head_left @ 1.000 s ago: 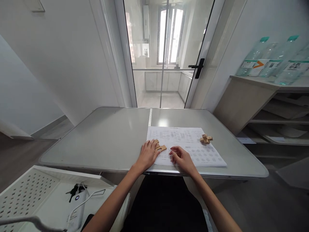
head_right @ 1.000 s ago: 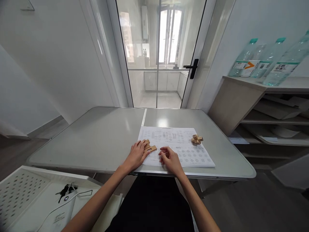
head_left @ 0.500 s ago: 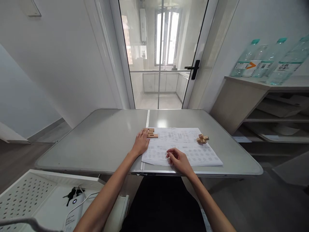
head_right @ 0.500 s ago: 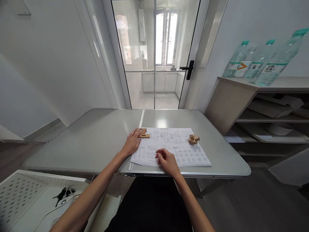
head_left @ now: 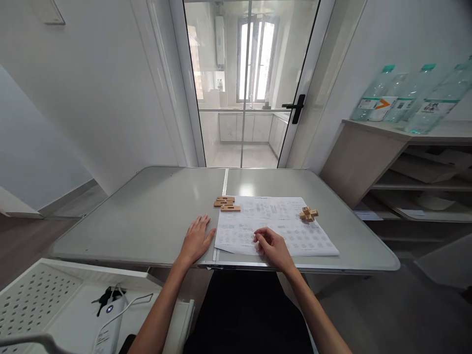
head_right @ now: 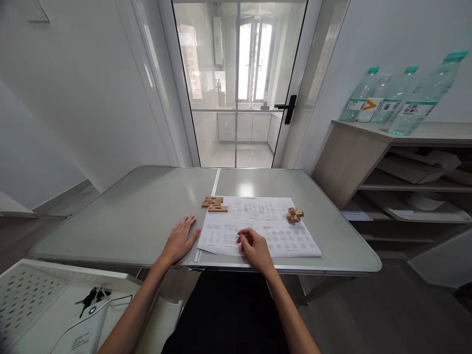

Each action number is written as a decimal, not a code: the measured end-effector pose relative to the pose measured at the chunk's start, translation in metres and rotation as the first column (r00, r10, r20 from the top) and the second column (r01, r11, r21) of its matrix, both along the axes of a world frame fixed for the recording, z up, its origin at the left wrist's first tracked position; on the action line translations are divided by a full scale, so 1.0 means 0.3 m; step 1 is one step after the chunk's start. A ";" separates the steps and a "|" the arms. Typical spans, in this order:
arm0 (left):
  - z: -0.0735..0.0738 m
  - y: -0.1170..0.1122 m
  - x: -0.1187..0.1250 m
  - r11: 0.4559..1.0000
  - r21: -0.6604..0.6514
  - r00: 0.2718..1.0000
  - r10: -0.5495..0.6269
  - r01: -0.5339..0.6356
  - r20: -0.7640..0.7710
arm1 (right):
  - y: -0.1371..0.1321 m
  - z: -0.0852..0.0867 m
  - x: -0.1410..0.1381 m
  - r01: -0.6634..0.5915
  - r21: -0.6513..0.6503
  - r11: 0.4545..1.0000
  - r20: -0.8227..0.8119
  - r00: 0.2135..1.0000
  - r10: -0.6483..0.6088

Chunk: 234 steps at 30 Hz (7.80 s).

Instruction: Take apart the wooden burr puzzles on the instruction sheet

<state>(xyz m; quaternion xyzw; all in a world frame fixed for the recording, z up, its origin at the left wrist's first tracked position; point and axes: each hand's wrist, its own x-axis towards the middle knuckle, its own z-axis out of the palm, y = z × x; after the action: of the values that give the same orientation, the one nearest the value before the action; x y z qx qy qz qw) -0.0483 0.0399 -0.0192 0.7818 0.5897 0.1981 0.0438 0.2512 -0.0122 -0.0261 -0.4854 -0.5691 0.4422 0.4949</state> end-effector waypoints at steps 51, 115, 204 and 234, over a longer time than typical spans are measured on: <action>-0.009 -0.007 -0.012 0.999 0.019 0.999 -0.029 0.029 0.046 | 0.164 -0.052 0.500 0.693 -0.130 0.709 -0.030 0.712 -0.702; 0.073 -0.132 0.268 0.856 -0.197 0.499 -0.080 0.478 0.863 | 0.007 0.123 -0.072 -0.158 0.152 0.976 0.196 0.972 0.127; 0.059 -0.133 0.260 0.863 -0.180 0.242 0.069 0.472 0.968 | 0.075 0.096 0.015 -0.028 0.350 0.936 0.443 0.886 -0.139; 0.082 -0.155 0.260 0.835 -0.175 0.388 -0.049 0.522 0.920 | 0.023 0.192 -0.045 -0.266 0.153 0.952 0.408 0.894 0.185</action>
<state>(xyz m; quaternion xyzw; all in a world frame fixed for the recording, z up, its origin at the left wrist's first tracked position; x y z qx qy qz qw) 0.0299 -0.0065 0.0053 0.6183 0.3554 0.4274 0.5557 0.2378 -0.0053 0.0314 -0.4403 -0.7510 0.3307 0.3643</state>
